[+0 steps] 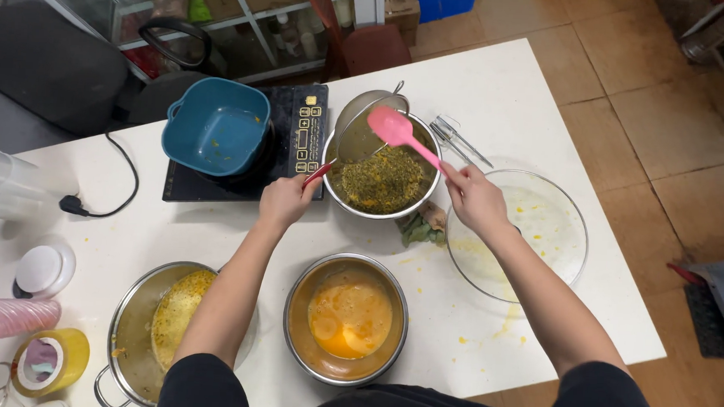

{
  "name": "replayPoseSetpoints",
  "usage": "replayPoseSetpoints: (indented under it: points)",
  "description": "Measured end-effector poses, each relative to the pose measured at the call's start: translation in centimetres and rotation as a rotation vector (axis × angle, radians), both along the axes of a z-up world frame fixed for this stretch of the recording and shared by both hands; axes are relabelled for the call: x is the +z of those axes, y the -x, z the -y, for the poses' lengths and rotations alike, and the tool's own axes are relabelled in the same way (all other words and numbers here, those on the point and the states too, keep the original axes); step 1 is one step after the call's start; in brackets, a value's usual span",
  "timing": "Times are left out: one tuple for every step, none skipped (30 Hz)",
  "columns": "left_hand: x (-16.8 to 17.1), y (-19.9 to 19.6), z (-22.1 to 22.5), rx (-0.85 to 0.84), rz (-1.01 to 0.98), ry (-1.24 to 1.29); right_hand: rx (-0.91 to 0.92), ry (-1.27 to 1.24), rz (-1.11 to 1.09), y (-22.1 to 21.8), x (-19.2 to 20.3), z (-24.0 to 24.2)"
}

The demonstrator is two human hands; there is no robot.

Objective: Strain passion fruit pulp through a fine-mesh sieve into a bowl, using a spatula to press the juice through.

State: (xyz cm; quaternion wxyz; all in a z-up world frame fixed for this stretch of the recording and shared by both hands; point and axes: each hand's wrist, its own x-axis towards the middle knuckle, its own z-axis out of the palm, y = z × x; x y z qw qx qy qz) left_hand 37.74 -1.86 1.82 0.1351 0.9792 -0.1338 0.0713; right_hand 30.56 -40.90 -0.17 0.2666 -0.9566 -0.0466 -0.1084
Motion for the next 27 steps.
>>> replayPoseSetpoints:
  points:
    - [0.1,0.1,0.4,-0.001,-0.002,0.001,-0.001,0.001,-0.002,-0.5,-0.3,0.2]
    - [0.3,0.1,0.8,-0.004,0.000,0.006,-0.004,-0.026,-0.015,-1.0,-0.6,0.3]
    - [0.7,0.1,0.9,-0.003,0.005,0.009,-0.004,-0.055,-0.026,-1.7,-0.8,0.2]
    - [0.5,0.2,1.1,-0.001,0.005,0.008,-0.001,-0.056,-0.025,-1.8,-1.6,0.6]
    - [0.4,0.0,1.2,-0.015,0.034,-0.007,0.062,-0.107,-0.146,-2.3,-2.4,0.9]
    - [0.4,-0.2,1.3,-0.029,0.062,-0.022,0.127,-0.157,-0.267,-2.8,-3.1,1.2]
    - [0.0,-0.1,1.3,-0.022,0.064,-0.023,0.134,-0.156,-0.265,-2.3,-4.1,1.6]
    - [-0.3,-0.1,1.2,-0.039,0.075,-0.066,0.205,-0.315,-0.318,-1.8,-5.0,2.0]
    - [-0.7,-0.3,1.4,-0.060,0.089,-0.107,0.271,-0.474,-0.367,-1.5,-5.9,2.6]
    - [-0.8,-0.6,1.3,-0.057,0.093,-0.105,0.274,-0.471,-0.364,-1.5,-6.0,2.8]
    - [-1.1,-0.8,1.4,-0.059,0.091,-0.127,0.260,-0.515,-0.391,-1.4,-6.0,3.3]
    - [-1.4,-0.9,1.6,-0.061,0.090,-0.149,0.246,-0.560,-0.418,-1.3,-6.0,3.8]
    - [-1.6,-0.9,1.7,-0.064,0.087,-0.143,0.241,-0.556,-0.421,-1.1,-5.1,3.3]
    - [-1.7,-1.0,1.9,-0.072,0.083,-0.132,0.187,-0.548,-0.343,-0.9,-4.1,2.8]
    - [-1.9,-1.1,2.1,-0.082,0.081,-0.122,0.131,-0.541,-0.263,-0.7,-3.2,2.3]
    - [-1.9,-1.1,2.6,-0.089,0.079,-0.119,0.124,-0.539,-0.264,-0.7,-2.8,2.2]
    - [-1.8,-1.1,2.7,-0.097,0.084,-0.100,0.098,-0.499,-0.244,-0.8,-2.5,1.8]
    - [-1.7,-1.1,2.8,-0.105,0.089,-0.082,0.073,-0.459,-0.225,-0.8,-2.2,1.4]
    - [-1.6,-0.8,2.6,-0.104,0.090,-0.091,0.075,-0.468,-0.224,-0.6,-2.7,1.7]
    - [-1.4,-0.6,2.4,-0.094,0.099,-0.091,0.172,-0.310,-0.165,-0.4,-3.3,1.9]
    - [-1.1,-0.6,2.3,-0.080,0.112,-0.088,0.270,-0.147,-0.102,-0.5,-3.6,2.2]
    - [-0.8,-0.8,1.9,-0.075,0.118,-0.093,0.275,-0.150,-0.095,-0.2,-3.1,2.0]
    - [-0.8,-0.7,1.8,-0.063,0.120,-0.100,0.231,-0.138,-0.151,0.3,-2.7,2.2]
    - [-0.8,-0.6,1.8,-0.050,0.121,-0.108,0.186,-0.125,-0.206,0.8,-2.2,2.4]
    - [-0.9,-0.4,2.1,-0.052,0.113,-0.103,0.184,-0.121,-0.214,1.2,-2.1,1.8]
    - [-1.0,-0.1,2.4,-0.055,0.108,-0.095,0.157,-0.189,-0.153,1.6,-1.9,1.2]
    - [-0.9,-0.2,2.8,-0.061,0.109,-0.087,0.127,-0.256,-0.085,1.8,-1.7,0.7]
